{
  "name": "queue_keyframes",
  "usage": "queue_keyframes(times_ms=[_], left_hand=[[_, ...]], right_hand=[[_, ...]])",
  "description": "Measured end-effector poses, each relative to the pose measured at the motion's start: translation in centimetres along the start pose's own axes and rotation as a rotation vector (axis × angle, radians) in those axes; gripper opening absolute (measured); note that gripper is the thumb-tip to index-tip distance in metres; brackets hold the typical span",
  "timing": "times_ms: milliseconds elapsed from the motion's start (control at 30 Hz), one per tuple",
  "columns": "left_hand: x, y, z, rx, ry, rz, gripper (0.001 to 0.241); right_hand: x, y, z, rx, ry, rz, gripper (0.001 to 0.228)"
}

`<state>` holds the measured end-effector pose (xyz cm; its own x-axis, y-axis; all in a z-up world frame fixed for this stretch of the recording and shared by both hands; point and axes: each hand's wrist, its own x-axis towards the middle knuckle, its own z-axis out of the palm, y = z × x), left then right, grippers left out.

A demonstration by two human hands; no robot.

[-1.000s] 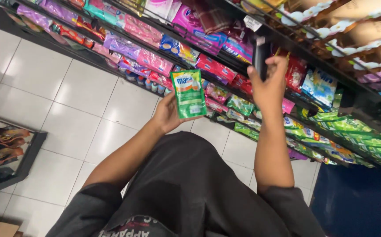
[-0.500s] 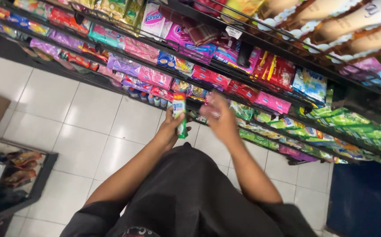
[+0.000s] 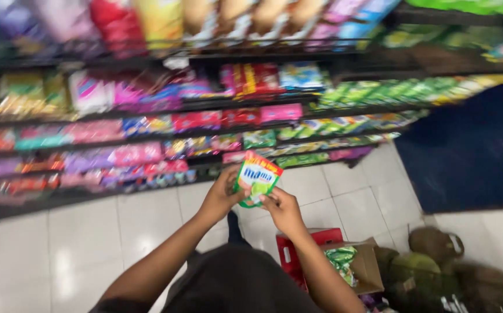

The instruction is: Stocking and scanning detergent packets on grocery store shelves.

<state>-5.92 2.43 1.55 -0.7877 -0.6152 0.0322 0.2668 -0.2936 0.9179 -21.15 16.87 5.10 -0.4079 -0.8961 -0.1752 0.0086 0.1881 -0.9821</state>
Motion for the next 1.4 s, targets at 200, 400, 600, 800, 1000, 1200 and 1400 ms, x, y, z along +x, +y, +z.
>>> queue_keyframes(times_ms=[200, 400, 600, 800, 1000, 1200, 1400], left_hand=[[2.4, 0.1, 6.5, 0.086, -0.255, -0.105, 0.051], [6.0, 6.0, 15.3, 0.452, -0.450, 0.130, 0.051], [15.0, 4.8, 22.5, 0.253, -0.361, -0.031, 0.050], [25.2, 13.6, 30.5, 0.222, -0.239, 0.178, 0.046], [32.8, 27.5, 37.7, 0.348, -0.182, 0.645, 0.035], [42.7, 34.9, 41.7, 0.607, 0.055, 1.005, 0.030], [50.7, 37.1, 43.1, 0.810, 0.209, 0.887, 0.036]], right_hand=[[-4.7, -4.7, -6.9, -0.368, 0.344, -0.115, 0.017], [-5.0, -7.7, -13.5, -0.346, 0.445, -0.291, 0.016], [-4.4, -10.4, -24.2, -0.238, 0.510, -0.383, 0.020], [-4.2, -12.9, -36.3, -0.119, 0.579, -0.491, 0.023], [-2.6, -18.7, -43.0, -0.207, 0.585, -0.635, 0.023], [-1.5, -24.0, -46.1, -0.255, 0.542, -0.759, 0.022], [-0.3, -24.9, -47.2, -0.259, 0.494, -0.799, 0.023]])
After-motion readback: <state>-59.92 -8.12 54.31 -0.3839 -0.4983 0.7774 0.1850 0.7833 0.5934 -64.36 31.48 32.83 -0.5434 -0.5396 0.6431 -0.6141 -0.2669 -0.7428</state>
